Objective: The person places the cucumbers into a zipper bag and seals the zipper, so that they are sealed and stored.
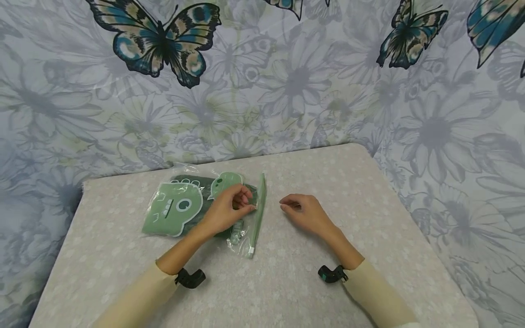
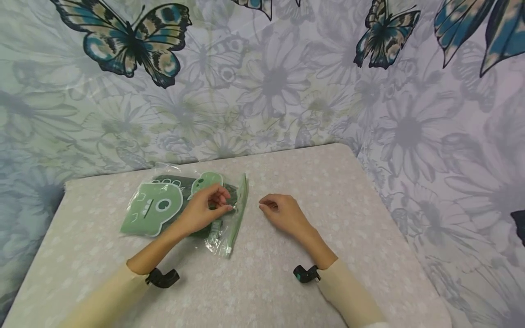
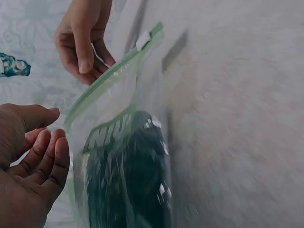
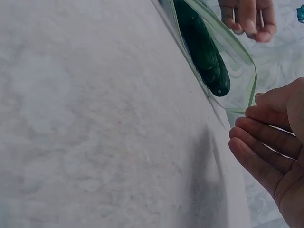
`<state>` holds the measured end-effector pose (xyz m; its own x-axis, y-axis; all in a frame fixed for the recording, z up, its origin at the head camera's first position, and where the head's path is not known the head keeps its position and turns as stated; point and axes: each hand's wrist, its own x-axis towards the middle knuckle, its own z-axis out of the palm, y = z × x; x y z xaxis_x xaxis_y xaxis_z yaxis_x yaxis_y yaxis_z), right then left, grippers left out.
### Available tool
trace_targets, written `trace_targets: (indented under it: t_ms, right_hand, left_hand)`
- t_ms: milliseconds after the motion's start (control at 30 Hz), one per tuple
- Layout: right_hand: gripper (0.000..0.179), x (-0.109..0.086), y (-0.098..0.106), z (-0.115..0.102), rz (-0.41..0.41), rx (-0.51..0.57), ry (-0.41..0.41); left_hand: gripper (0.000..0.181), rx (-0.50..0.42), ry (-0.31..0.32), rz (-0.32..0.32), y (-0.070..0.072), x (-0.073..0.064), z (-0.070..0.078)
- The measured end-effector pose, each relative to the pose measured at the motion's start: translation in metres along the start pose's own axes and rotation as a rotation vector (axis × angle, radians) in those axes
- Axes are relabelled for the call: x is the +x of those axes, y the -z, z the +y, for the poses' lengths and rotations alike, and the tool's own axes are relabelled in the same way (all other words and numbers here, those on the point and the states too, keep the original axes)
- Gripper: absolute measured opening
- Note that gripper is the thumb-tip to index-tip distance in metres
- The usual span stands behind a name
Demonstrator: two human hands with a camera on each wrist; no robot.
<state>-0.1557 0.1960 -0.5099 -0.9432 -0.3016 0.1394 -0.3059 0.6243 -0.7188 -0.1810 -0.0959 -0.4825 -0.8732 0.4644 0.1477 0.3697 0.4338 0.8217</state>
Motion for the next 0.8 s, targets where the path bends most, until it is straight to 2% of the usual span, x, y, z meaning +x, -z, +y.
trace_targets:
  t_ms: [100, 233, 400, 600, 700, 800]
  right_hand:
    - [0.022, -0.007, 0.000, -0.006, -0.026, 0.014, 0.019]
    - [0.020, -0.016, -0.003, -0.020, -0.057, 0.021, 0.119]
    - [0.020, -0.024, -0.014, -0.042, -0.078, -0.094, 0.292]
    - [0.020, -0.030, -0.034, -0.073, -0.203, -0.224, 0.404]
    - [0.020, -0.032, -0.046, -0.083, -0.240, -0.273, 0.412]
    - [0.020, -0.034, -0.055, -0.087, -0.249, -0.312, 0.377]
  left_hand:
    - [0.024, 0.049, -0.026, -0.008, 0.014, -0.021, -0.002]
    - [0.021, 0.158, -0.073, -0.038, 0.026, -0.047, -0.004]
    - [0.026, 0.383, -0.221, -0.095, 0.029, -0.073, -0.002]
    - [0.034, 0.596, -0.426, -0.128, 0.022, -0.087, 0.000]
    - [0.036, 0.678, -0.476, -0.131, 0.017, -0.091, -0.004]
    - [0.037, 0.739, -0.506, -0.117, 0.014, -0.094, -0.010]
